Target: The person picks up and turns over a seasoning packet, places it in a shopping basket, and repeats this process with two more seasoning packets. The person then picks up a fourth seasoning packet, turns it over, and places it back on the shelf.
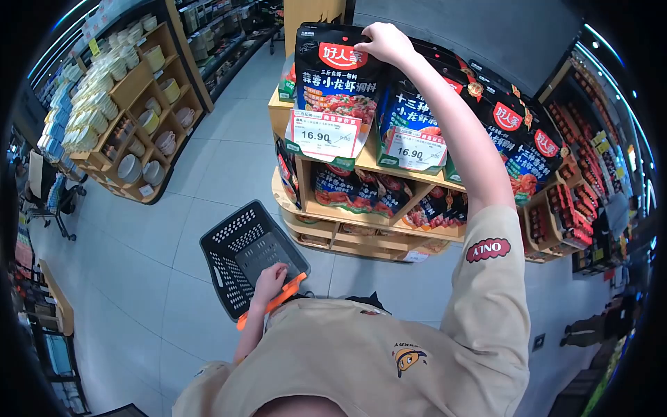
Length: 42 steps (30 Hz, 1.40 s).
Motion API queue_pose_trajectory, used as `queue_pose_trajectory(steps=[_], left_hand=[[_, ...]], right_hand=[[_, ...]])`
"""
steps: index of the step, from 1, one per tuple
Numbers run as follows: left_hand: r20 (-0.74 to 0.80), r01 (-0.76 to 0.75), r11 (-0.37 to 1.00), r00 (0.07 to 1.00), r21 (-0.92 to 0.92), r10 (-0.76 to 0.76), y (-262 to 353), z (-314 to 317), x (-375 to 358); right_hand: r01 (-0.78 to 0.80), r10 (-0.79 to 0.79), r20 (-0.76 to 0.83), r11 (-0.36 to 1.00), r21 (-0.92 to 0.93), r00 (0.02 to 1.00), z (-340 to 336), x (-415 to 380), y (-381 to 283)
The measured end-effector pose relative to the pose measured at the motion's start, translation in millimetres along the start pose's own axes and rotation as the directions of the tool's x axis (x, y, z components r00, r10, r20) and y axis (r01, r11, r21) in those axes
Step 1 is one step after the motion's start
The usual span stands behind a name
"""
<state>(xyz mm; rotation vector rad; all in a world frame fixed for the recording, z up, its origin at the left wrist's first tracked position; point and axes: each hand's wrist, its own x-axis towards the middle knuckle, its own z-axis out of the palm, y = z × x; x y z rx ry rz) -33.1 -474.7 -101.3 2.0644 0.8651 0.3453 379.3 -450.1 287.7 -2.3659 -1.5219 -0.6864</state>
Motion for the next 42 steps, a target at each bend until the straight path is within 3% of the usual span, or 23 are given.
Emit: queue_pose_trajectory(steps=[3, 5, 7, 13, 15, 17, 19, 22, 24, 25, 27, 28, 31, 33, 34, 35, 37, 39, 41, 42], left_hand=[[0.007, -0.037, 0.999, 0.999, -0.002, 0.037, 1.3, 0.5, 2.2], [0.01, -0.048, 0.999, 0.999, -0.003, 0.048, 2.1, 2.1, 3.0], [0.012, -0.058, 0.998, 0.998, -0.004, 0.058, 2.2, 3.0, 2.2], [0.03, -0.034, 0.999, 0.999, 0.013, 0.034, 8.3, -2.8, 1.6], [0.07, 0.027, 1.0, 0.997, 0.002, -0.027, 11.3, -6.4, 0.7], [0.049, 0.006, 1.0, 0.999, 0.0, -0.006, 8.2, -6.7, 0.7], [0.029, -0.017, 1.0, 0.999, -0.002, 0.017, 9.0, -7.5, 1.4], [-0.031, -0.104, 0.994, 0.994, -0.044, 0.103, 18.0, -10.7, 3.7], [0.01, -0.041, 0.969, 0.999, -0.245, 0.044, 28.1, -12.9, 11.1], [0.015, -0.043, 0.969, 0.999, -0.243, 0.048, 32.8, -12.9, 16.9], [-0.026, -0.095, 0.832, 0.995, -0.546, 0.097, 44.9, -12.8, 29.9], [-0.023, -0.094, 0.833, 0.995, -0.545, 0.098, 56.0, -16.1, 36.3], [-0.057, -0.25, 0.614, 0.947, -0.749, 0.315, 102.6, -35.3, 54.1], [-0.111, -0.316, 0.439, 0.895, -0.841, 0.432, 145.9, -49.3, 64.7], [-0.149, -0.337, 0.35, 0.871, -0.874, 0.468, 164.4, -50.8, 72.0], [-0.224, -0.35, 0.124, 0.793, -0.928, 0.566, 173.8, -46.9, 79.9], [-0.31, -0.341, -0.06, 0.751, -0.938, 0.582, 195.9, -42.9, 82.9], [-0.271, -0.283, -0.059, 0.805, -0.957, 0.528, 206.6, -38.6, 76.6], [-0.226, -0.226, -0.058, 0.85, -0.972, 0.475, 218.4, -39.7, 70.6], [-0.208, -0.202, -0.06, 0.877, -0.978, 0.433, 225.8, -41.4, 66.4]], right_hand=[[0.118, -0.115, -0.062, 0.992, 0.048, 0.991, 3.6, 2.7, 5.5], [0.082, -0.082, -0.002, 0.994, 0.072, 0.997, 4.2, 2.8, 3.8], [0.098, -0.086, -0.123, 0.991, 0.092, 0.989, 9.5, 0.4, 3.0], [0.101, -0.067, -0.257, 0.988, 0.12, 0.964, 0.7, -6.0, -6.9], [0.136, -0.081, -0.43, 0.986, 0.098, 0.899, -7.5, -7.0, -13.7], [0.055, -0.015, -0.437, 0.995, 0.08, 0.899, -24.7, -4.5, -15.3], [0.137, -0.073, -0.592, 0.988, 0.065, 0.803, -44.7, -6.6, -22.7], [0.215, -0.068, -0.646, 0.965, 0.151, 0.76, -91.9, -22.0, -43.6], [0.242, -0.062, -0.712, 0.958, 0.154, 0.699, -109.0, -27.7, -49.1], [0.249, -0.073, -0.735, 0.96, 0.132, 0.674, -118.1, -31.6, -52.3], [0.274, -0.097, -0.756, 0.955, 0.112, 0.648, -137.6, -41.9, -60.6], [0.301, -0.098, -0.748, 0.943, 0.141, 0.656, -146.4, -48.8, -65.5], [0.307, -0.078, -0.736, 0.934, 0.182, 0.672, -165.5, -66.9, -80.2], [0.422, -0.091, -0.653, 0.828, 0.37, 0.752, -170.5, -73.9, -82.5], [0.428, -0.114, -0.626, 0.82, 0.379, 0.772, -171.0, -76.2, -83.1], [0.426, -0.112, -0.623, 0.821, 0.381, 0.774, -172.6, -80.6, -86.3], [0.288, -0.119, -0.5, 0.917, 0.277, 0.858, -176.6, -90.8, -94.6], [0.28, -0.098, -0.454, 0.893, 0.353, 0.886, -170.5, -97.1, -95.6], [0.28, -0.167, -0.512, 0.948, 0.152, 0.843, -165.8, -102.1, -94.5], [0.209, -0.111, -0.433, 0.96, 0.186, 0.895, -166.3, -101.4, -90.5]])
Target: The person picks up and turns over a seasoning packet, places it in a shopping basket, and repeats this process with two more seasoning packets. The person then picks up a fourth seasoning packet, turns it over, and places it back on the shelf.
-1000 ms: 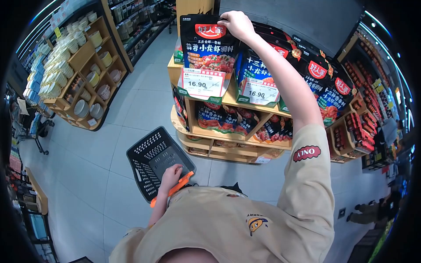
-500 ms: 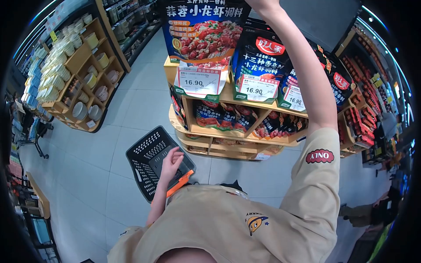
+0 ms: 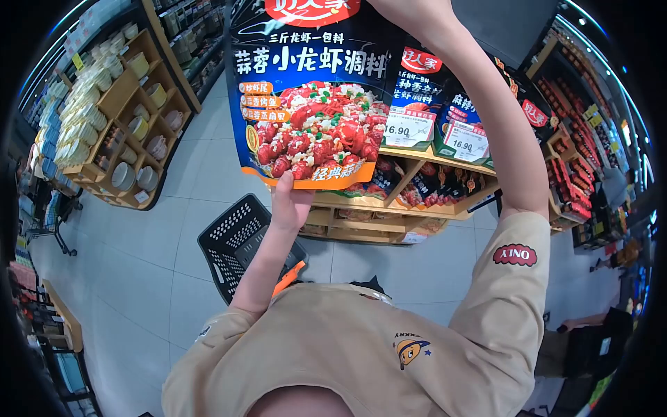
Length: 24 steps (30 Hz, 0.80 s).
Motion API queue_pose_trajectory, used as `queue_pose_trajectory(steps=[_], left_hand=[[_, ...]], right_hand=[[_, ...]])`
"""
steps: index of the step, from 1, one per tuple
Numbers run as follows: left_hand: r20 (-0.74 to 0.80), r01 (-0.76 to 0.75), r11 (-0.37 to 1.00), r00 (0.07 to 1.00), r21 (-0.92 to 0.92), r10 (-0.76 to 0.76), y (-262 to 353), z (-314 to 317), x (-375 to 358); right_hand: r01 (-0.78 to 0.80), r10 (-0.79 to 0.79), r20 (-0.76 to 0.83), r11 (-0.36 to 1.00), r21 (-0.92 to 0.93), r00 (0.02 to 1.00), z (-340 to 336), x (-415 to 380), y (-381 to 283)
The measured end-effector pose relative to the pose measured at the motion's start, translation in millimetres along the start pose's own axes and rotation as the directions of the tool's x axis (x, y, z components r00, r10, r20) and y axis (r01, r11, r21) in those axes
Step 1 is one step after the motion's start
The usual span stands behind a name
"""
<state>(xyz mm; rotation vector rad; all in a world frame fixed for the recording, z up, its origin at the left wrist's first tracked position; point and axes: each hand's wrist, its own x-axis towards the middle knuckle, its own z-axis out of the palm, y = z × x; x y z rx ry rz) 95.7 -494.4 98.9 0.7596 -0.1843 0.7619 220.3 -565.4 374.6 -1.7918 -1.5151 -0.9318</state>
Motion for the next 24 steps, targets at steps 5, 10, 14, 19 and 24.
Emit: queue_pose_trajectory(steps=[5, 10, 14, 19, 24], left_hand=[[-0.079, 0.048, 0.999, 0.996, 0.015, -0.046, -2.6, 11.1, -8.6], [-0.089, 0.08, 0.99, 0.992, -0.112, -0.09, -4.1, 13.1, -7.1], [-0.107, 0.087, 0.992, 0.99, -0.09, -0.096, -2.9, 13.5, -8.6], [-0.129, 0.084, 0.994, 0.987, -0.065, -0.092, -1.9, 13.1, -9.7], [-0.078, 0.266, 0.944, 0.955, -0.197, -0.285, 10.7, 14.0, -8.8]], right_hand=[[-0.028, 0.028, 0.057, 1.0, 0.005, 0.998, 9.1, -9.7, 30.6], [-0.113, 0.113, 0.113, 0.994, -0.005, 0.987, 10.2, -13.6, 32.9], [-0.212, 0.204, 0.128, 0.976, 0.05, 0.971, 13.8, -16.3, 34.1], [-0.263, 0.25, 0.202, 0.964, 0.04, 0.947, 4.8, -16.3, 23.8], [-0.243, 0.206, 0.539, 0.97, -0.003, 0.817, -10.4, -8.9, 46.6]])
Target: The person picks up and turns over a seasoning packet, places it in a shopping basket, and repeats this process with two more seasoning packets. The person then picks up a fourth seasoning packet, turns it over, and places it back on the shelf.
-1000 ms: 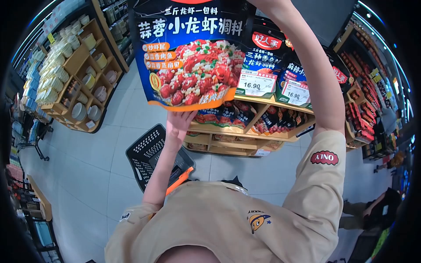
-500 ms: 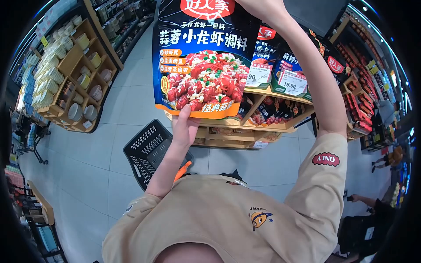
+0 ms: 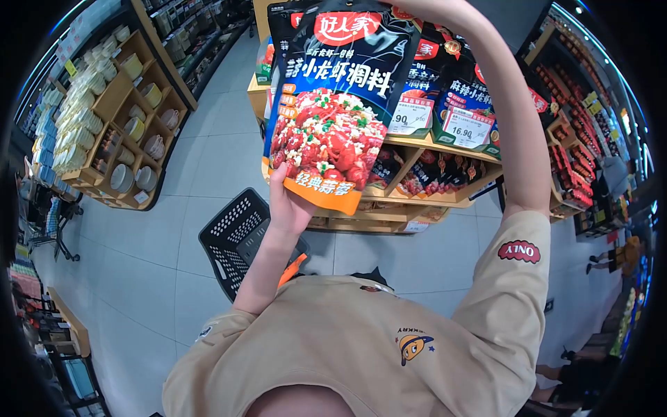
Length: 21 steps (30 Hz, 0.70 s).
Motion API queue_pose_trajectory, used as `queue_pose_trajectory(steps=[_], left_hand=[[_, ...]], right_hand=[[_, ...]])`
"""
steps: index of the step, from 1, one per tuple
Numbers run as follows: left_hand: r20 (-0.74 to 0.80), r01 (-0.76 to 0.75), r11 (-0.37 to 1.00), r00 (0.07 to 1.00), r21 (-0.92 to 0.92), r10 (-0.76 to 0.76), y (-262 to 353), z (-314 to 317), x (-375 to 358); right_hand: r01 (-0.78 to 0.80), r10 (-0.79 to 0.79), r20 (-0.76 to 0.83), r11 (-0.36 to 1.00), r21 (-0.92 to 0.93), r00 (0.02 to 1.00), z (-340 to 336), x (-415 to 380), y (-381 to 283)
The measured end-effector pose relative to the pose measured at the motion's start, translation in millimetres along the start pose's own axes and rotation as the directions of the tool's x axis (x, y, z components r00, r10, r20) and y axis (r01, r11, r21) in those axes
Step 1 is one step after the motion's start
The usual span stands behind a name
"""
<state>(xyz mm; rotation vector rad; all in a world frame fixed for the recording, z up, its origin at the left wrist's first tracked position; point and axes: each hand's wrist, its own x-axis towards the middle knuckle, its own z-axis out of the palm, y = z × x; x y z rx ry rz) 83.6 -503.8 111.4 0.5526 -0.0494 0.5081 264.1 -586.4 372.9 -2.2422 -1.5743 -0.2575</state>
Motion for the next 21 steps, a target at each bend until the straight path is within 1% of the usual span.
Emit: queue_pose_trajectory(steps=[1, 2, 3, 4, 5, 6, 7, 9, 10, 11, 12, 13, 14, 15, 16, 17, 18, 19, 20, 21], left_hand=[[0.024, 0.069, 0.997, 0.997, -0.022, -0.068, 1.3, 3.0, -1.1], [0.043, 0.108, 0.986, 0.994, -0.125, -0.103, -0.2, -0.1, 1.3], [0.114, 0.233, 0.934, 0.971, -0.272, -0.209, 1.4, -7.0, 3.5], [0.362, 0.436, 0.778, 0.887, -0.453, -0.287, -6.3, -24.3, 6.7], [0.6, 0.635, 0.553, 0.751, -0.539, -0.277, -13.4, -38.6, 10.0], [0.663, 0.728, 0.338, 0.685, -0.597, -0.302, -15.6, -32.7, 12.9], [0.71, 0.762, 0.209, 0.648, -0.613, -0.277, -18.9, -30.4, 11.8], [0.753, 0.801, 0.172, 0.598, -0.574, -0.273, -23.8, -35.4, 13.6], [0.754, 0.802, 0.171, 0.597, -0.573, -0.275, -27.8, -36.2, 14.5], [0.821, 0.851, 0.099, 0.524, -0.515, -0.226, -32.5, -35.8, 14.8], [0.879, 0.893, 0.032, 0.447, -0.448, -0.169, -34.5, -35.5, 15.2], [0.878, 0.893, 0.028, 0.446, -0.448, -0.175, -33.2, -35.7, 14.5], [0.885, 0.913, 0.025, 0.401, -0.407, -0.236, -30.2, -35.9, 13.1], [0.888, 0.931, 0.02, 0.354, -0.365, -0.294, -26.6, -35.6, 11.7], [0.885, 0.946, 0.014, 0.308, -0.324, -0.349, -23.6, -34.0, 10.1], [0.883, 0.944, 0.015, 0.314, -0.33, -0.349, -22.1, -29.1, 7.3], [0.795, 0.918, 0.226, 0.396, -0.326, -0.461, -20.8, -21.5, 4.1], [0.685, 0.861, 0.424, 0.488, -0.279, -0.541, -19.4, -15.8, 1.8], [0.574, 0.793, 0.56, 0.581, -0.24, -0.577, -18.0, -14.1, -2.7], [0.575, 0.793, 0.56, 0.581, -0.239, -0.577, -19.7, -16.8, -5.8]], right_hand=[[0.123, -0.124, 0.019, 0.991, 0.059, 0.992, -2.7, 1.5, 4.9], [-0.052, 0.032, 0.073, 0.953, 0.298, 0.997, -7.8, -4.8, 7.6], [-0.221, 0.182, 0.131, 0.877, 0.426, 0.975, -11.1, -3.6, 8.1], [-0.159, 0.039, 0.208, 0.784, 0.6, 0.977, -9.1, 0.3, 20.8], [-0.116, -0.117, 0.25, 0.65, 0.751, 0.961, -4.9, 3.6, 32.7], [-0.003, -0.172, 0.194, 0.741, 0.672, 0.966, 0.9, 3.7, 26.9], [0.115, -0.242, 0.164, 0.826, 0.552, 0.956, 4.3, 0.1, 19.6], [0.221, -0.27, 0.153, 0.936, 0.274, 0.951, 11.5, -9.2, 7.2], [0.162, -0.201, 0.193, 0.966, 0.2, 0.96, 15.0, -7.9, 5.2], [0.129, -0.131, -0.007, 0.981, -0.143, 0.991, 28.1, -7.0, 19.7], [-0.011, 0.005, 0.05, 0.993, 0.115, 0.999, 25.3, -8.3, 5.3], [-0.163, 0.121, 0.138, 0.92, 0.356, 0.983, 20.0, -11.4, -15.3], [-0.061, 0.042, 0.056, 0.919, 0.388, 0.998, 16.3, -17.0, -24.4], [0.186, -0.174, -0.069, 0.872, 0.453, 0.982, 28.1, -12.0, -18.2], [0.222, -0.206, -0.084, 0.865, 0.45, 0.975, 30.6, -9.6, -13.6], [0.257, -0.24, -0.096, 0.856, 0.448, 0.966, 33.2, -8.1, -11.0], [0.256, -0.241, -0.091, 0.855, 0.452, 0.966, 35.8, -8.3, -13.8], [0.23, -0.21, -0.094, 0.882, 0.411, 0.973, 37.8, -8.9, -17.0], [0.203, -0.178, -0.101, 0.907, 0.368, 0.979, 38.6, -9.3, -18.8], [0.203, -0.178, -0.102, 0.907, 0.368, 0.979, 37.7, -9.1, -19.2]])
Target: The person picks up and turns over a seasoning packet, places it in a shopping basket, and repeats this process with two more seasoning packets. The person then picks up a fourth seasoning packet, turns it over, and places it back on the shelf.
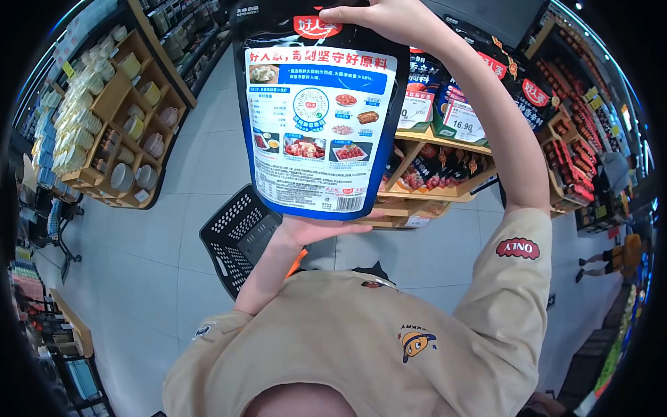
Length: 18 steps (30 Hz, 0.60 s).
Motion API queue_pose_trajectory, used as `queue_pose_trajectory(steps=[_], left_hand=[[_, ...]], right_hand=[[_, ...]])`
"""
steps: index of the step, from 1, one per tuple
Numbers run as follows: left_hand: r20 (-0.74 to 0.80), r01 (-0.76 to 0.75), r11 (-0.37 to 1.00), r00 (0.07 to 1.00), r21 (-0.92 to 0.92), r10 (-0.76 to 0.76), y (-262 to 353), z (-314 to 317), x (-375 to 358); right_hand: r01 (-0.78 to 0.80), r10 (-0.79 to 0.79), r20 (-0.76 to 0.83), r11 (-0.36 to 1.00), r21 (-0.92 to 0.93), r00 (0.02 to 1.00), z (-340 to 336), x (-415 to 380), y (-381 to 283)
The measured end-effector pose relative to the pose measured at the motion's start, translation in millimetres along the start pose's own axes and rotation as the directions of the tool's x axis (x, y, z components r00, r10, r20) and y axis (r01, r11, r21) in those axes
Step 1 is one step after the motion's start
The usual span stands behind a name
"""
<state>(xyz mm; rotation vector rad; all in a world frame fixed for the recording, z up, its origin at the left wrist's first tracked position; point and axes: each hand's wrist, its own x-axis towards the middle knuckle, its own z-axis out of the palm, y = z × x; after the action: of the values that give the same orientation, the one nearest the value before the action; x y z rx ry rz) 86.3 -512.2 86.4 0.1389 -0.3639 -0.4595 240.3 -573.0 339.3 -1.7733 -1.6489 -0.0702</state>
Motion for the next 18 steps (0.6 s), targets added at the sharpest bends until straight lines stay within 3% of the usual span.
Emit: queue_pose_trajectory(steps=[2, 5, 18], left_hand=[[-0.133, -0.36, 0.878, 0.899, 0.314, 0.417, -5.0, -12.4, -5.4], [-0.097, -0.447, 0.843, 0.865, 0.299, 0.493, -1.4, -28.4, -17.9], [-0.087, -0.426, 0.824, 0.868, 0.374, 0.489, -11.8, -33.4, -18.7]], right_hand=[[-0.083, 0.084, 0.012, 0.993, -0.087, 0.996, -1.3, -0.4, -0.8], [-0.13, 0.13, 0.001, 0.988, -0.086, 0.991, -1.6, 1.6, 6.3], [-0.188, 0.188, 0.004, 0.981, -0.044, 0.982, -6.2, -2.5, 2.9]])
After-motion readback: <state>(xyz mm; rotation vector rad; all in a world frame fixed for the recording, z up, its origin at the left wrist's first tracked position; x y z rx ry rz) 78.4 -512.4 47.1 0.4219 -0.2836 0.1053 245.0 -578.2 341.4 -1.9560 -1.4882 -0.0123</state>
